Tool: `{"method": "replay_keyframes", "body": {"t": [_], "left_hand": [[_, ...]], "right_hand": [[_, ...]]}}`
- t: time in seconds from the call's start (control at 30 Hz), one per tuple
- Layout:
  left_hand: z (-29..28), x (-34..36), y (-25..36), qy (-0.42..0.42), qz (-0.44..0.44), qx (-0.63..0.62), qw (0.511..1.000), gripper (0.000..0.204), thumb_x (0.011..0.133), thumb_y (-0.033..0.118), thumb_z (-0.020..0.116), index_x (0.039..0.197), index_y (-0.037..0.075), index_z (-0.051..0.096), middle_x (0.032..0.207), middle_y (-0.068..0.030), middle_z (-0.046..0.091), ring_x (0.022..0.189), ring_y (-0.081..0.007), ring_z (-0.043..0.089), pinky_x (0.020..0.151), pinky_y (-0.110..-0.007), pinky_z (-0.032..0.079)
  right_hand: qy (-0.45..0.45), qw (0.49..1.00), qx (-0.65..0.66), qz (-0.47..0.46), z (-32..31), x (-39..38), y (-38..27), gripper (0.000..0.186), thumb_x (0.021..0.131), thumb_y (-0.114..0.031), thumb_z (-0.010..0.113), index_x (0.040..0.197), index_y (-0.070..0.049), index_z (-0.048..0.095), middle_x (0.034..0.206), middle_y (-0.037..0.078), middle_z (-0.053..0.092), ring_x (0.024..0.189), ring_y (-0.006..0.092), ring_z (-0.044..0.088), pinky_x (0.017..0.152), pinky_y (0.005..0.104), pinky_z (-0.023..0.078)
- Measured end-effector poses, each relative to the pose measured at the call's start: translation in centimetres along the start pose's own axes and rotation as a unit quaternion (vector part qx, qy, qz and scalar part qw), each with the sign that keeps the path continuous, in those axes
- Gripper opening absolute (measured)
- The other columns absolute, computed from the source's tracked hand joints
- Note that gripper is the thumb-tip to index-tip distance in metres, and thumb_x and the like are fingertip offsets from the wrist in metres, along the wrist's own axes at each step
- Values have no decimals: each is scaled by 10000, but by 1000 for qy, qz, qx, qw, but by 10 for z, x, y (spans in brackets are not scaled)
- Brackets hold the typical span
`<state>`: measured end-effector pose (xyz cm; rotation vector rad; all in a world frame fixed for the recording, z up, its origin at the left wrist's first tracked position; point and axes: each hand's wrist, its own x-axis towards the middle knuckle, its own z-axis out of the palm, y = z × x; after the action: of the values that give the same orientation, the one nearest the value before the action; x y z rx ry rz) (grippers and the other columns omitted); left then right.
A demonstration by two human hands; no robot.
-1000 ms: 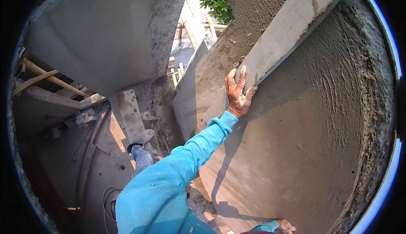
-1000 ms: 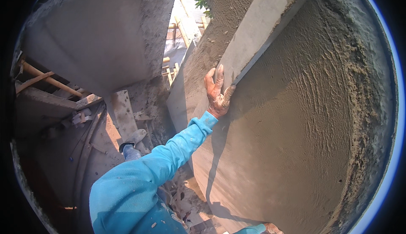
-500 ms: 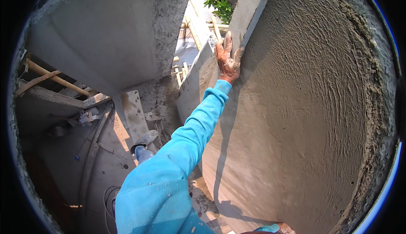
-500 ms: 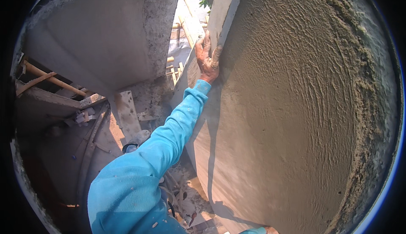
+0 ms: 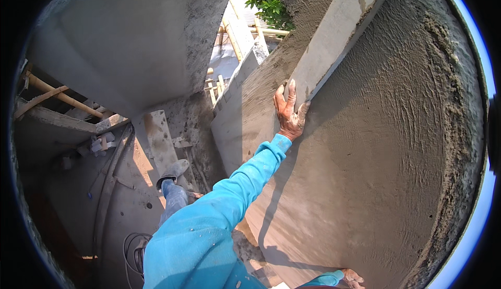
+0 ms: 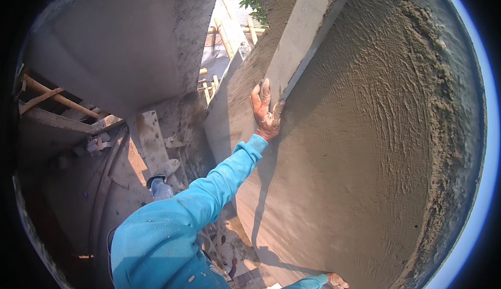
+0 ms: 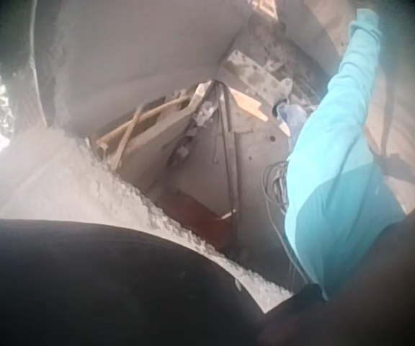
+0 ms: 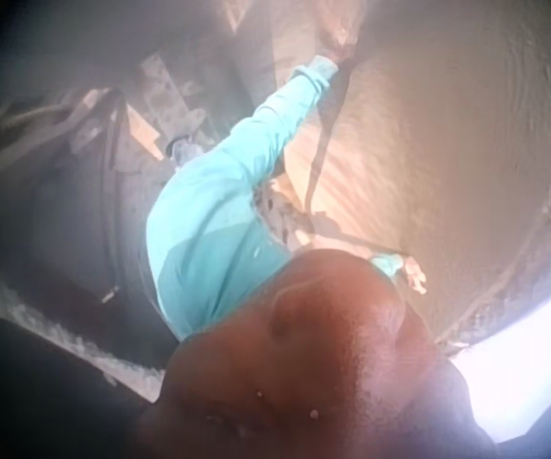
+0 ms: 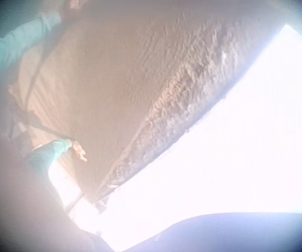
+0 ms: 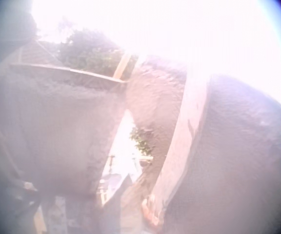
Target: The person scoops wet plaster from a bucket with a trowel and applies it to a curved concrete wall. They then use a long straightedge to smooth and level the applied plaster along the wall surface.
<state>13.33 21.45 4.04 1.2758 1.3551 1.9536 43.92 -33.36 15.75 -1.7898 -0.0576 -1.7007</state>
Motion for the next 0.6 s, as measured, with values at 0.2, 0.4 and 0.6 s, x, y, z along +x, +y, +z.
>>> {"method": "replay_keyframes", "body": {"t": [0.2,0.4,0.6], "left_hand": [[4,118,-48,46,5,40,998,772,955,606,515,1505,74,408,1206,-216,473,1142,-351,473,1041,-428,348],[3,69,-19,4,-12,18,1000,721,972,552,519,1517,97,396,1293,-238,453,1192,-392,437,1065,-480,315],[-19,-66,66,-66,0,-16,998,749,974,514,545,1527,46,353,1357,-271,407,1246,-401,407,1077,-496,306]], "right_hand": [[-12,1000,-20,20,-6,-6,13,643,1020,-406,376,1503,4,263,1565,245,213,1435,398,254,1151,530,263],[-10,998,-40,52,-3,7,25,640,1021,-401,376,1503,5,267,1565,247,217,1432,400,257,1149,530,260],[-87,991,-99,16,-21,15,46,606,1060,-384,355,1490,34,273,1533,247,284,1433,384,272,1138,508,313]]}}
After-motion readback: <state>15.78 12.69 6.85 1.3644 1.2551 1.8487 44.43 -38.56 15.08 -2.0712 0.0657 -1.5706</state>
